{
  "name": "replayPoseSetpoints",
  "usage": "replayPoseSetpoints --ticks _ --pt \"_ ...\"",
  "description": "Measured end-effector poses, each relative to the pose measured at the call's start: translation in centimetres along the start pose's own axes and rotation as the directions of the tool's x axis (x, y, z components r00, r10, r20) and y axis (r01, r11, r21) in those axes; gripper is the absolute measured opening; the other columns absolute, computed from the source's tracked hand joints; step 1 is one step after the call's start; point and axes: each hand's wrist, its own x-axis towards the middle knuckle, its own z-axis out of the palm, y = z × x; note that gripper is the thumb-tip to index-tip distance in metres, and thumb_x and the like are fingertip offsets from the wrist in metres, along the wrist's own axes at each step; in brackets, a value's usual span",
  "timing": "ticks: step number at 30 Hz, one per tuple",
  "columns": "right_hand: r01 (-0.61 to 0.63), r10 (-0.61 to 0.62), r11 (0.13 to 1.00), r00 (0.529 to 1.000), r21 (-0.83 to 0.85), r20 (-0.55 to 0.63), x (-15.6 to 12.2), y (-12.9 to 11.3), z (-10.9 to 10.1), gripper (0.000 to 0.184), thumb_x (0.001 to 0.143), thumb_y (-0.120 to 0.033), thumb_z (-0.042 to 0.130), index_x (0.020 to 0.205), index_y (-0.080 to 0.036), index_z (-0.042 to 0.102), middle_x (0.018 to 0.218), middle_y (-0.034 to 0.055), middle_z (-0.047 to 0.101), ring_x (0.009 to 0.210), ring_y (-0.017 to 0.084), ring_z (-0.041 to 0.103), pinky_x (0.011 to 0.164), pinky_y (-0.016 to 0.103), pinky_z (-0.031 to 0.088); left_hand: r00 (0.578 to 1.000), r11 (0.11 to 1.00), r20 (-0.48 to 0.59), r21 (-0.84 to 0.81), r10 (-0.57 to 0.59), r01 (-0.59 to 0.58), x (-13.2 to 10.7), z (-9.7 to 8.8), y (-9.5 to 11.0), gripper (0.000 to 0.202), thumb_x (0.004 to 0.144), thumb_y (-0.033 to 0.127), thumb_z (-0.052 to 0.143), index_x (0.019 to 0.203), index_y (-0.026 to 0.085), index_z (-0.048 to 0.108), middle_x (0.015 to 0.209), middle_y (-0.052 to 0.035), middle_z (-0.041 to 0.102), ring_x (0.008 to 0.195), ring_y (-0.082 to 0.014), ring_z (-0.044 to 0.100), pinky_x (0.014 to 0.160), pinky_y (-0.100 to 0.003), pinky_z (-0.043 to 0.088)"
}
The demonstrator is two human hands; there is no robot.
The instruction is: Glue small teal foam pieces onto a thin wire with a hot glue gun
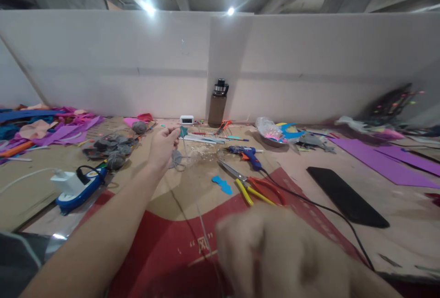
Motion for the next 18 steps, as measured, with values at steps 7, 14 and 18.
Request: replayPoseSetpoints --ticks 7,14,18 --pt "0.05 -0.123 0.992 0.63 -0.117 -0.767 0.2 4.5 -3.6 0.04 0.081 -0.041 0.066 0.05 -0.02 0.049 0.055 -0.0031 0.041 0.055 0.011 0.038 0.057 0.028 0.034 0.994 0.999 0.112 -0.034 0.005 -0.002 -0.6 0.3 -0.4 0.019 0.07 0.032 0.068 0.075 0.016 0.059 0.06 0.0047 0.046 0.048 -0.0045 0.038 0.041 -0.016 0.023" --pt "-0.353 -0.116 0.886 0.462 -0.302 -0.879 1.8 5.8 -7.3 0.019 0.085 -0.036 0.054 0.083 -0.018 0.059 0.07 -0.0018 0.052 0.063 0.012 0.045 0.062 0.026 0.036 0.985 0.995 0.172 -0.099 0.021 -0.004 -1.4 1.1 0.4 0.018 0.068 0.029 0.069 0.076 0.016 0.06 0.064 0.0036 0.049 0.049 -0.0048 0.04 0.041 -0.018 0.023" --pt "-0.511 -0.224 0.746 0.41 -0.426 -0.884 2.5 5.6 -9.9 0.021 0.08 -0.028 0.055 0.096 -0.015 0.057 0.084 0.0015 0.057 0.072 0.013 0.05 0.069 0.027 0.04 0.983 0.993 0.181 -0.118 0.02 0.001 -1.7 1.3 0.5 0.018 0.069 0.029 0.069 0.076 0.015 0.061 0.06 0.0037 0.049 0.048 -0.0047 0.039 0.041 -0.017 0.023"
